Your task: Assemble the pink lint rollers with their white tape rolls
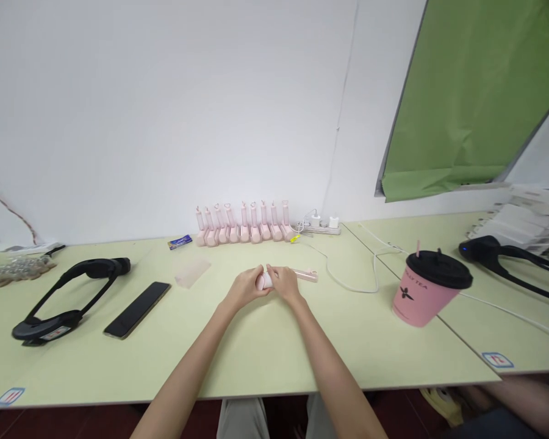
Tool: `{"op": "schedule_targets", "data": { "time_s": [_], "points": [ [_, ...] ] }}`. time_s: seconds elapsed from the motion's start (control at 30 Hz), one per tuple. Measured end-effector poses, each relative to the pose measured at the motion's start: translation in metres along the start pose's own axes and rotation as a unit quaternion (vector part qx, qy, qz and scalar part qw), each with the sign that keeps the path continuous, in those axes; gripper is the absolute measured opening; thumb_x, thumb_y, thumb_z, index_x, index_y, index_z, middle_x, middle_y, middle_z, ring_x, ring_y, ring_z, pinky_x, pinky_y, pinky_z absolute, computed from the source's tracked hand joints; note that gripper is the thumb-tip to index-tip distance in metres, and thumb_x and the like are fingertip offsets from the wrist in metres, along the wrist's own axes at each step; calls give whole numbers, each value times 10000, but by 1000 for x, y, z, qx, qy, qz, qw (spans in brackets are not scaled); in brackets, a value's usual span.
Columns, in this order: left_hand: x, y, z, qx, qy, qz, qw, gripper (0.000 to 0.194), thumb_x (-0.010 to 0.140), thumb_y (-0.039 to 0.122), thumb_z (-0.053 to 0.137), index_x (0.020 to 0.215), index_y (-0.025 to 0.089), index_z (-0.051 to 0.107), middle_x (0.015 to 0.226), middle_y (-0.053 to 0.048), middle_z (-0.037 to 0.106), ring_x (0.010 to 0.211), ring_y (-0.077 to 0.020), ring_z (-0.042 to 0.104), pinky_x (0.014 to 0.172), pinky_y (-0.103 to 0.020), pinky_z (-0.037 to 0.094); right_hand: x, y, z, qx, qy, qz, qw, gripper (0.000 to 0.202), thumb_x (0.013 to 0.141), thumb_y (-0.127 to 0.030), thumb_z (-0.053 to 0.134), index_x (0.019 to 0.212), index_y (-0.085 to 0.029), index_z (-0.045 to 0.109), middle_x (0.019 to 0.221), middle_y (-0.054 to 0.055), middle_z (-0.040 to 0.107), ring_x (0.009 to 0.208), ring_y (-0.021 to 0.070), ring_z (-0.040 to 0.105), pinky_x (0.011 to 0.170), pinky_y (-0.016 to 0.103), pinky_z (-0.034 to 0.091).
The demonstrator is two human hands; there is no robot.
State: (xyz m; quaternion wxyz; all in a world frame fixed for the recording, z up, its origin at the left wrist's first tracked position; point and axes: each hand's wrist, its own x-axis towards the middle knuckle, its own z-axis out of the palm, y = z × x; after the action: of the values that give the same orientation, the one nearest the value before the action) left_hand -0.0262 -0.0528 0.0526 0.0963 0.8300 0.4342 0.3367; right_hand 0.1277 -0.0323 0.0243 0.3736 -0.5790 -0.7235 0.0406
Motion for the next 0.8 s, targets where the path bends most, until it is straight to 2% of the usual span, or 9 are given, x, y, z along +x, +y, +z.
{"op": "schedule_targets", "data": {
  "time_s": [0.17, 0.3, 0.4, 0.5, 0.63, 0.8],
  "points": [
    [-10, 0, 8, 1, -20, -45, 999, 245, 780, 439, 446, 898, 230, 495, 747, 12, 543, 622, -126, 481, 587, -240, 357, -6, -7, 3, -102, 60, 35, 992, 524, 904, -311, 236, 648, -166, 669, 636, 80, 663, 586, 153, 577, 595, 258, 291],
    [-15, -5, 29, -142, -12, -99, 985, 295, 831, 441, 339, 982, 220, 465, 807, -9, 551, 658, -127, 504, 540, -230, 411, -12, -7, 5, -157, 114, 51, 980, 454, 882, -284, 298, 648, -143, 660, 641, 93, 656, 618, 166, 576, 659, 276, 299],
    [-15, -5, 47, -251, 4, -125, 960, 301, 828, 465, 329, 940, 205, 432, 768, -2, 529, 647, -121, 501, 482, -211, 428, -14, -4, 5, -177, 129, 53, 974, 430, 868, -268, 315, 640, -136, 655, 629, 96, 649, 621, 174, 572, 670, 291, 297],
    [-13, -5, 57, -294, 14, -133, 946, 308, 818, 495, 336, 880, 205, 417, 772, 2, 515, 671, -118, 505, 456, -193, 435, -15, -1, 5, -183, 137, 60, 972, 432, 866, -256, 306, 639, -132, 652, 633, 99, 648, 625, 177, 568, 677, 299, 297],
    [-12, -7, 60, -281, 18, -156, 947, 333, 828, 511, 292, 793, 198, 403, 601, 43, 457, 501, -85, 469, 427, -189, 422, -14, 2, 6, -185, 129, 56, 973, 430, 862, -254, 304, 647, -126, 654, 643, 107, 648, 636, 183, 567, 687, 307, 300],
    [-11, -12, 52, -248, -45, -176, 952, 317, 838, 480, 276, 758, 196, 391, 508, 60, 435, 411, -82, 443, 393, -187, 374, -15, 2, 9, -186, 106, 42, 976, 426, 850, -251, 312, 668, -107, 668, 660, 132, 650, 655, 200, 567, 696, 319, 307]
  ]
}}
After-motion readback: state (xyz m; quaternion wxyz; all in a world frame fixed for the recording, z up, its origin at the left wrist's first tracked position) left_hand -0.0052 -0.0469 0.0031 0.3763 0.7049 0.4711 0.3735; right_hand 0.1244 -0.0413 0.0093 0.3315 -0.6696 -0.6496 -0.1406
